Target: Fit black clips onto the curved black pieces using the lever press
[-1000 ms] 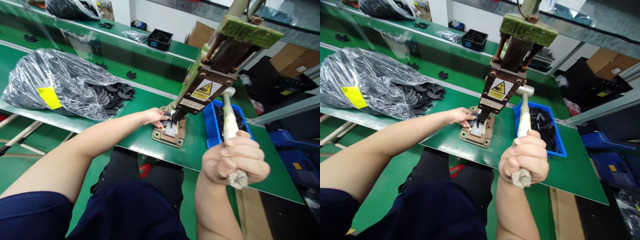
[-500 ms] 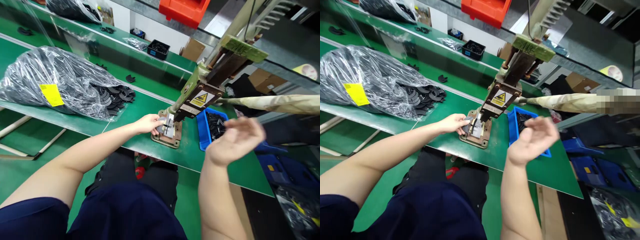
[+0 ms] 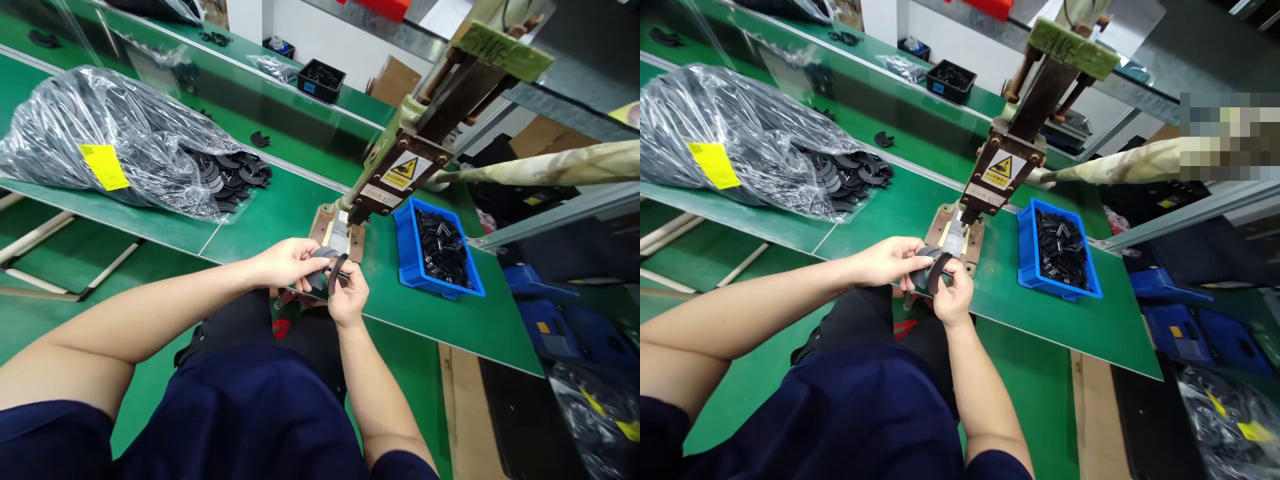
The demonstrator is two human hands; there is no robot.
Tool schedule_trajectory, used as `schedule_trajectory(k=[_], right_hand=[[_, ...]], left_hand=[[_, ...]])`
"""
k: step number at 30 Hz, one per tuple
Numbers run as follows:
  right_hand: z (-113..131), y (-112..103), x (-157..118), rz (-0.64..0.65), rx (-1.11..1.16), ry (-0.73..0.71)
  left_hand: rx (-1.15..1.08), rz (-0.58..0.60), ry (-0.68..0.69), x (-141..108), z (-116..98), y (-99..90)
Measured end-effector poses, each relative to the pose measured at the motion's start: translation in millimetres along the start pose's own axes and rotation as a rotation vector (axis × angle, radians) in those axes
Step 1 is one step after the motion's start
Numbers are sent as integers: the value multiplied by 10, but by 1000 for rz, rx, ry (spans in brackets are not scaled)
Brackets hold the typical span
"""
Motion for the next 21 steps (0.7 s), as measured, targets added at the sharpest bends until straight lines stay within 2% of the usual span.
schedule_trajectory(k=[4,11,13,16,18,21], right_hand=[[76,-44,-66,4,-75,-21],[228,-189,-69,66,-272,-67],[250,-207,-87,84,-299,-101],[258,-206,-112,86,-308,-148],[263,-189,-121,94,-297,-180],[280,-171,-134,112,-252,-232]], left_hand=[[-82,101,-66,55,14,55],[57,25,-20,84,69,-37],[190,-93,71,4,0,-83],[568,-352,316,-199,-263,-87],[788,-344,422,-266,-387,37],[896,-231,440,-238,-425,181]])
Point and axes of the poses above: each hand's wrist, its own x-axis towards the middle knuckle, its own y-axis out of the palm, z = x × y, the point moved 6 cm from there along x, towards the middle knuckle, and after that the axes turned 10 degrees about z, right-handed, at the moved point
